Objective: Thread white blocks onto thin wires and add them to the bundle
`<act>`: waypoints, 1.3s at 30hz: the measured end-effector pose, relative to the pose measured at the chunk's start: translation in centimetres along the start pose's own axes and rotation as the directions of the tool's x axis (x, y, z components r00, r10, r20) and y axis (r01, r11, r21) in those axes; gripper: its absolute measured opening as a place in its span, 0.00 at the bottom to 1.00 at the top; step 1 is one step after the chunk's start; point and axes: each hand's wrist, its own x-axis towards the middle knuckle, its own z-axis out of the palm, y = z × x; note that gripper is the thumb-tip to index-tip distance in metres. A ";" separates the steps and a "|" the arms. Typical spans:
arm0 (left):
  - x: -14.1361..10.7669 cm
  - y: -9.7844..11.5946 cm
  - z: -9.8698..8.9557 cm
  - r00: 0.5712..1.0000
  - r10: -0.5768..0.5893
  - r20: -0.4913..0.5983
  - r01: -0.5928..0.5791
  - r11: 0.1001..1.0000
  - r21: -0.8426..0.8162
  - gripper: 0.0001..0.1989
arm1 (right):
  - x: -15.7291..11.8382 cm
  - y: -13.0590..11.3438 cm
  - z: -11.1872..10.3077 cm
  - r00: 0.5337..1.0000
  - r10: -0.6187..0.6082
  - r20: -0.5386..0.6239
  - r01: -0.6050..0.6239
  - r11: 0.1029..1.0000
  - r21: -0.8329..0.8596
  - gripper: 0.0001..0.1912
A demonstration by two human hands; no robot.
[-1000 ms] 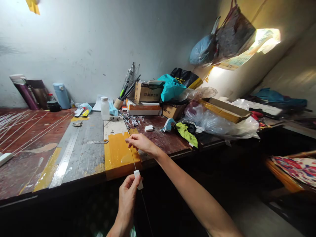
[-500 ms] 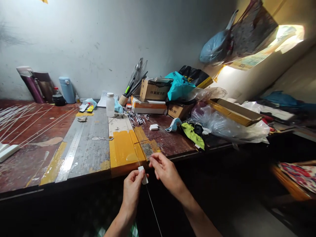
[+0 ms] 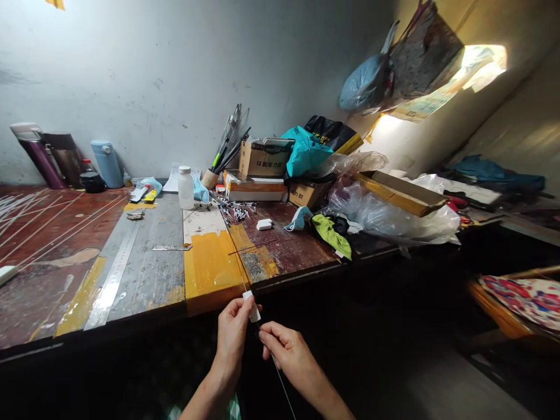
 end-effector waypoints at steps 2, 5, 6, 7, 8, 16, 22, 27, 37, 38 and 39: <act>0.0 0.0 -0.2 1.000 -0.010 0.000 0.010 1.000 0.012 0.20 | 0.0 0.1 0.0 0.998 0.007 0.065 -0.010 0.999 0.041 0.15; -0.1 0.1 -0.3 1.000 -0.012 -0.010 0.012 1.000 0.025 0.19 | -0.2 0.2 0.3 0.999 0.034 0.041 -0.036 0.998 0.047 0.08; -0.1 0.1 -0.3 1.000 -0.009 -0.016 0.009 1.000 0.029 0.19 | -0.3 0.2 0.4 0.999 0.045 0.012 -0.046 0.998 0.040 0.06; -0.2 0.2 -0.4 1.000 -0.004 -0.020 0.005 0.999 0.031 0.19 | -0.5 0.2 0.6 0.998 0.055 -0.014 -0.054 0.998 0.036 0.05; -0.4 0.3 -0.4 1.000 -0.001 -0.021 0.001 0.999 0.034 0.19 | -0.6 0.2 0.7 0.998 0.062 -0.027 -0.061 0.997 0.038 0.06; -1.1 0.4 -0.6 1.000 0.004 -0.010 -0.004 0.998 0.068 0.19 | -1.4 0.7 1.0 0.996 0.076 0.038 -0.080 0.992 0.098 0.10; -0.8 0.7 0.3 1.000 0.013 0.004 -0.013 0.998 0.064 0.20 | -1.8 1.3 0.7 0.996 0.061 -0.057 -0.059 0.997 0.039 0.12; -0.7 0.8 0.3 1.000 0.004 -0.002 -0.003 0.998 0.065 0.20 | -2.0 0.7 0.5 0.999 0.036 0.014 -0.036 0.998 0.053 0.16; -2.3 1.9 -1.0 1.000 -0.007 0.004 0.007 0.997 0.075 0.18 | -3.7 0.9 1.3 0.999 0.029 0.029 -0.029 0.999 0.013 0.10; -2.3 2.0 -1.1 1.000 -0.003 0.004 0.003 0.997 0.074 0.17 | -4.1 0.8 1.3 0.998 0.039 0.041 -0.040 0.999 0.020 0.10; -2.3 2.2 -1.2 1.000 0.003 0.001 -0.003 0.997 0.073 0.17 | -4.5 0.8 1.3 0.998 0.048 0.050 -0.049 0.998 0.025 0.11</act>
